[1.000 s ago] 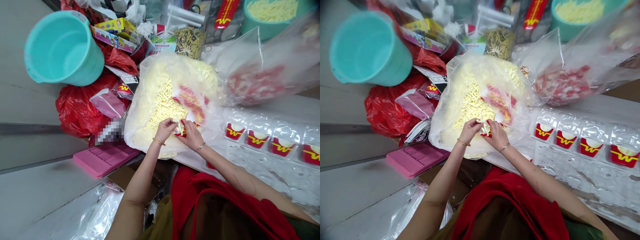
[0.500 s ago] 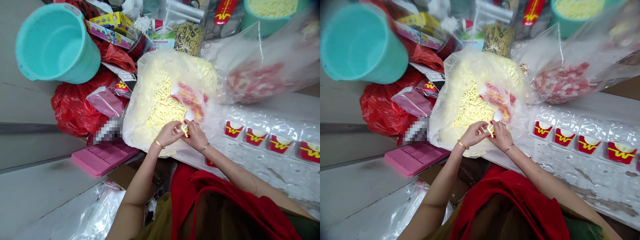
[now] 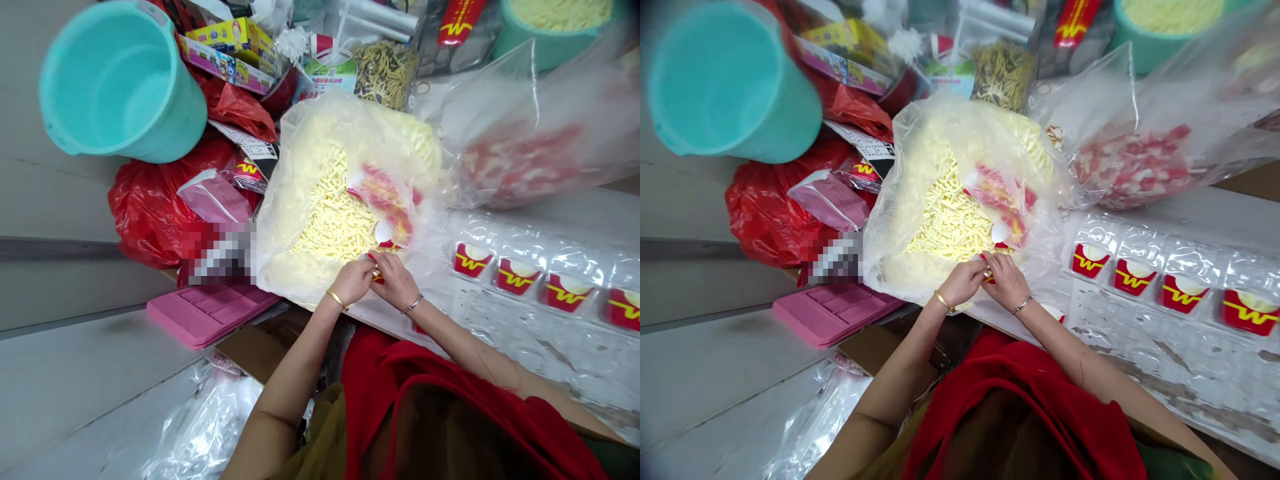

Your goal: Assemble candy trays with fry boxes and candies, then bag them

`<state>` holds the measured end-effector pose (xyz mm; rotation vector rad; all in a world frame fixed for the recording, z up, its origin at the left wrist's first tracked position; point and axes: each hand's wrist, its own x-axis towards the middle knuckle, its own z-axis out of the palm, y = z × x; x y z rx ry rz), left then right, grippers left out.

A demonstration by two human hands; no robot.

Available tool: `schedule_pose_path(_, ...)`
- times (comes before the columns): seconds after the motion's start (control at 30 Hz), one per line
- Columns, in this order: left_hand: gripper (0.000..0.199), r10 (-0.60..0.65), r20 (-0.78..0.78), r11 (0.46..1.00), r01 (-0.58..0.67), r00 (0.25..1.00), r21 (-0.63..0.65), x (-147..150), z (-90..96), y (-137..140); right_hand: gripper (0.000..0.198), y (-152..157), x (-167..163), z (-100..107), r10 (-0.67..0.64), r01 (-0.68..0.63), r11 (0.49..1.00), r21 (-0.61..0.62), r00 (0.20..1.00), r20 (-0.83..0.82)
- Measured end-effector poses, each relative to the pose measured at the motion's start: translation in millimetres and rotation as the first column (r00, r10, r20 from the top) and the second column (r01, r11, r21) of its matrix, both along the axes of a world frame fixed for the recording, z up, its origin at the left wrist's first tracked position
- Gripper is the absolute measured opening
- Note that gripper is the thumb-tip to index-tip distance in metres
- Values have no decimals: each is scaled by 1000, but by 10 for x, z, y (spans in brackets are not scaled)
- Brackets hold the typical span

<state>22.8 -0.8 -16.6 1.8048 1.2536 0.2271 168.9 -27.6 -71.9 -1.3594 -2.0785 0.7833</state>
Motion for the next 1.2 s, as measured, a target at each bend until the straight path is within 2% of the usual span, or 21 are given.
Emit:
schedule_pose_path(0.07, 21, -3, 105, 998, 10, 994, -67, -64, 20, 13, 65, -17, 31, -38, 4, -4, 1000, 10, 1000, -17)
schedule_pose_path(0.13, 21, 119, 132, 993, -118, 984, -14, -161, 0, 74, 68, -18, 60, -64, -20, 21, 1000, 13, 999, -33)
schedule_pose_path(0.17, 20, 203, 86, 976, -209, 975, 62, -211, -29, 123, 69, -13, 72, -72, -38, 39, 999, 9, 999, -39)
schedule_pose_path(0.23, 19, 368, -94, 907, -335, 925, 253, -296, -127, 247, 71, 2, 89, -75, -79, 79, 997, -3, 996, -43)
schedule_pose_path(0.27, 20, 424, -194, 878, -349, 885, 327, -324, -192, 313, 71, 9, 94, -73, -95, 95, 995, -8, 995, -43)
schedule_pose_path(0.33, 18, 474, -340, 860, -344, 812, 378, -347, -336, 431, 72, 19, 101, -64, -114, 114, 993, -11, 993, -42)
schedule_pose_path(0.4, 18, 493, -366, 860, -379, 789, 342, -345, -463, 510, 73, 21, 110, -53, -116, 115, 993, -17, 993, -39)
schedule_pose_path(0.47, 22, 533, -293, 842, -462, 794, 280, -353, -530, 544, 74, 19, 126, -42, -117, 116, 993, -27, 992, -36)
schedule_pose_path(0.57, 23, 632, -41, 774, -627, 774, 89, -409, -480, 537, 74, 32, 144, -21, -139, 138, 990, -37, 990, -38)
schedule_pose_path(0.63, 22, 667, 160, 744, -661, 727, -99, -448, -363, 509, 74, 59, 128, 0, -147, 146, 988, -41, 988, -37)
schedule_pose_path(0.73, 25, 648, 351, 761, -584, 676, -281, -434, -163, 439, 73, 125, 45, 48, -148, 146, 988, -56, 988, -32)
schedule_pose_path(0.83, 25, 603, 396, 798, -530, 692, -289, -335, -45, 349, 72, 192, -66, 108, -157, 155, 986, -63, 987, -33)
schedule_pose_path(0.93, 19, 504, 262, 864, -476, 823, -165, -258, -5, 284, 72, 232, -133, 158, -177, 175, 983, -47, 983, -43)
schedule_pose_path(1.03, 13, 312, 33, 950, -312, 949, -6, -267, 64, 281, 70, 238, -131, 181, -166, 165, 986, -26, 985, -42)
schedule_pose_path(1.1, 10, 236, -67, 968, -229, 969, 99, -280, 144, 293, 71, 227, -112, 180, -153, 152, 988, -15, 988, -34)
schedule_pose_path(1.2, 13, 190, -182, 956, -139, 965, 259, -203, 240, 272, 72, 189, -95, 157, -135, 135, 991, 0, 990, -29)
